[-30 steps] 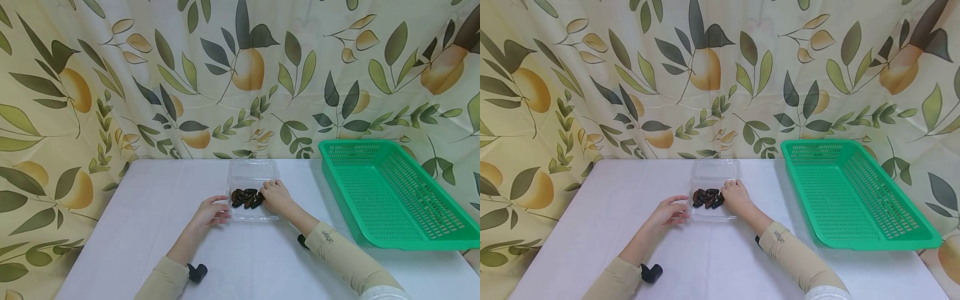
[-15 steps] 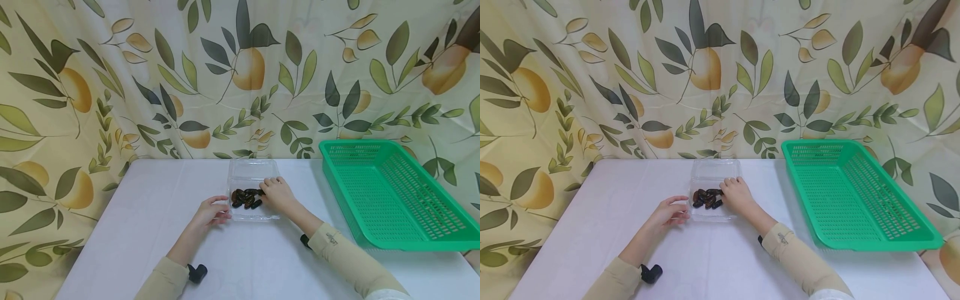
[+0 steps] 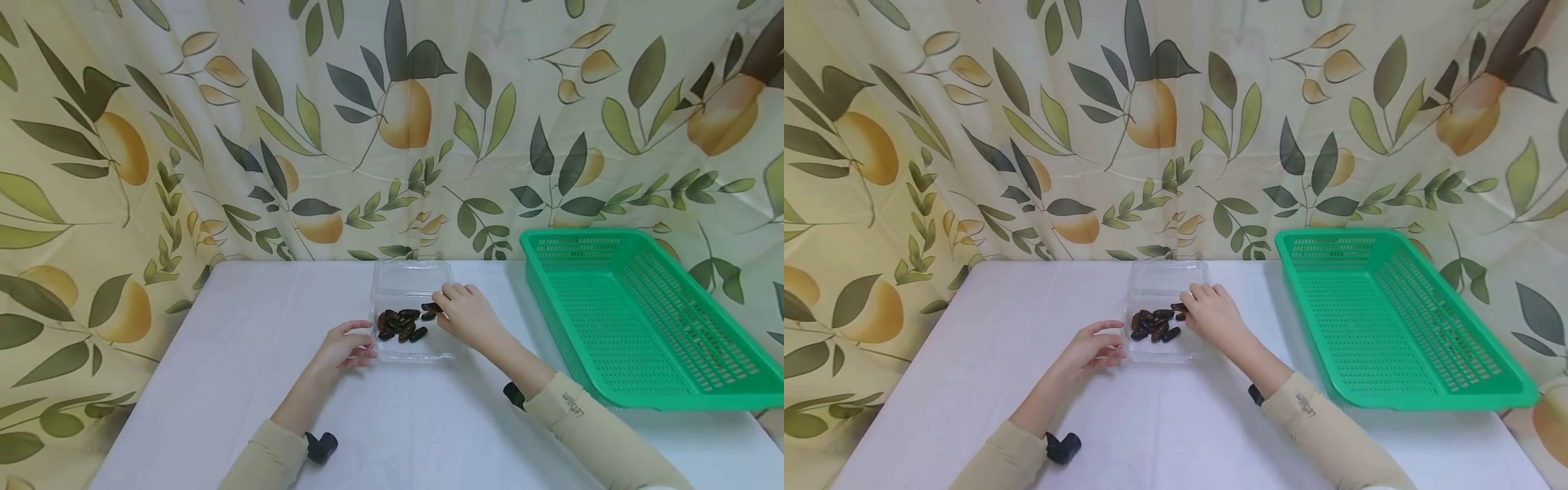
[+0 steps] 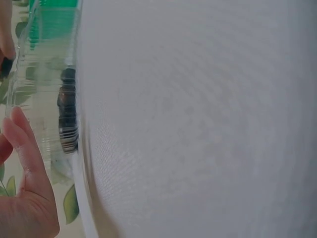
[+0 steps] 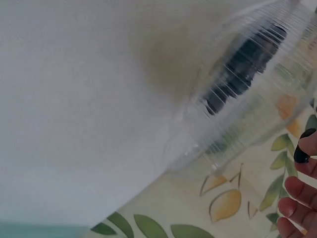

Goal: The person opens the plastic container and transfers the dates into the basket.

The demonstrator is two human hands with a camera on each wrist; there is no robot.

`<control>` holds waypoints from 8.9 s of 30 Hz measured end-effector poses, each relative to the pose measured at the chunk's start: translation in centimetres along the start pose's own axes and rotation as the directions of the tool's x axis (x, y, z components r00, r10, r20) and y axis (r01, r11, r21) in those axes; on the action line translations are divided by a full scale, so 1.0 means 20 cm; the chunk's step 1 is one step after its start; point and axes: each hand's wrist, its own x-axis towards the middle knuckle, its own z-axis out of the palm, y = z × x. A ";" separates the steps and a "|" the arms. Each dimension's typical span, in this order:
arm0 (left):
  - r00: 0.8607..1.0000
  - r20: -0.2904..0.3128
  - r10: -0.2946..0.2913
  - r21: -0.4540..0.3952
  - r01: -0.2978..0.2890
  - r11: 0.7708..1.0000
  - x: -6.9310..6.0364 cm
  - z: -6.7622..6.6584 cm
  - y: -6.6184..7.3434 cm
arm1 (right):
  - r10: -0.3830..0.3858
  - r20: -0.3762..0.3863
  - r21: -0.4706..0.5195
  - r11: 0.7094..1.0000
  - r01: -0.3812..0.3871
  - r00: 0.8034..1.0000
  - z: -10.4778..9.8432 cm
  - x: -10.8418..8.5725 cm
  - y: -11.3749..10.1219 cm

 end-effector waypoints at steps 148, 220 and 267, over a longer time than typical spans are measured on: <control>1.000 0.028 0.008 0.003 -0.008 1.000 -0.01 0.00 0.01 | 0.041 0.170 0.144 0.987 -0.066 0.985 0.14 -0.04 0.00; 1.000 0.023 -0.002 -0.019 0.002 1.000 -0.01 -0.01 -0.01 | -0.223 0.239 0.019 0.974 0.225 0.945 0.13 0.05 -0.01; 1.000 0.025 -0.007 -0.008 0.007 1.000 -0.01 -0.01 0.00 | 0.347 0.083 0.062 0.934 -0.353 0.934 -0.30 -0.53 0.54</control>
